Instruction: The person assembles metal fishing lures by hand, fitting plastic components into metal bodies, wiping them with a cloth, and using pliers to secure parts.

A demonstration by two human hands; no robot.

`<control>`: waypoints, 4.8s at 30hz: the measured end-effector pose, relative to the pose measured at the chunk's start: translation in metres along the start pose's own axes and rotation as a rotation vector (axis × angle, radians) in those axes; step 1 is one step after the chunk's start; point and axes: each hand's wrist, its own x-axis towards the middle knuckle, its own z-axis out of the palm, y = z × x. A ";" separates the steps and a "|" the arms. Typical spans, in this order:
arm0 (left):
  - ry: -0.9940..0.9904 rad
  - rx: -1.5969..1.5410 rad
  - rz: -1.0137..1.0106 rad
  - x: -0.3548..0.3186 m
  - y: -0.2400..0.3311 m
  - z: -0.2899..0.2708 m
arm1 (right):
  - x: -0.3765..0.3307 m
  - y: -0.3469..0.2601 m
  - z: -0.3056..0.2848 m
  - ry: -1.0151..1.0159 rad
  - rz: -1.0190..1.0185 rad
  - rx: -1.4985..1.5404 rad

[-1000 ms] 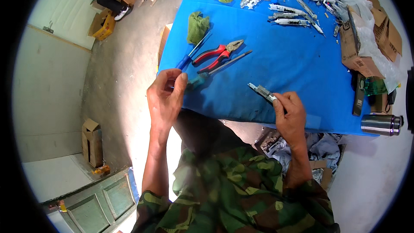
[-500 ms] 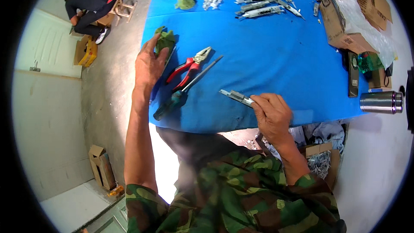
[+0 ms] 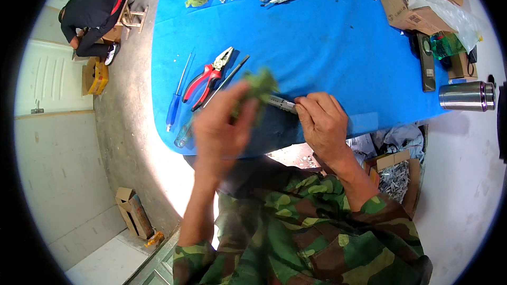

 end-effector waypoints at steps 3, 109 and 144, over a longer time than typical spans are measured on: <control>-0.071 0.071 0.051 -0.025 0.019 0.042 | 0.001 -0.003 -0.007 -0.031 -0.024 0.010; 0.058 0.238 -0.023 -0.007 -0.011 0.047 | -0.005 0.006 -0.027 -0.080 -0.022 0.080; 0.181 0.113 0.018 -0.030 -0.019 0.055 | -0.005 -0.002 -0.030 -0.093 -0.064 -0.008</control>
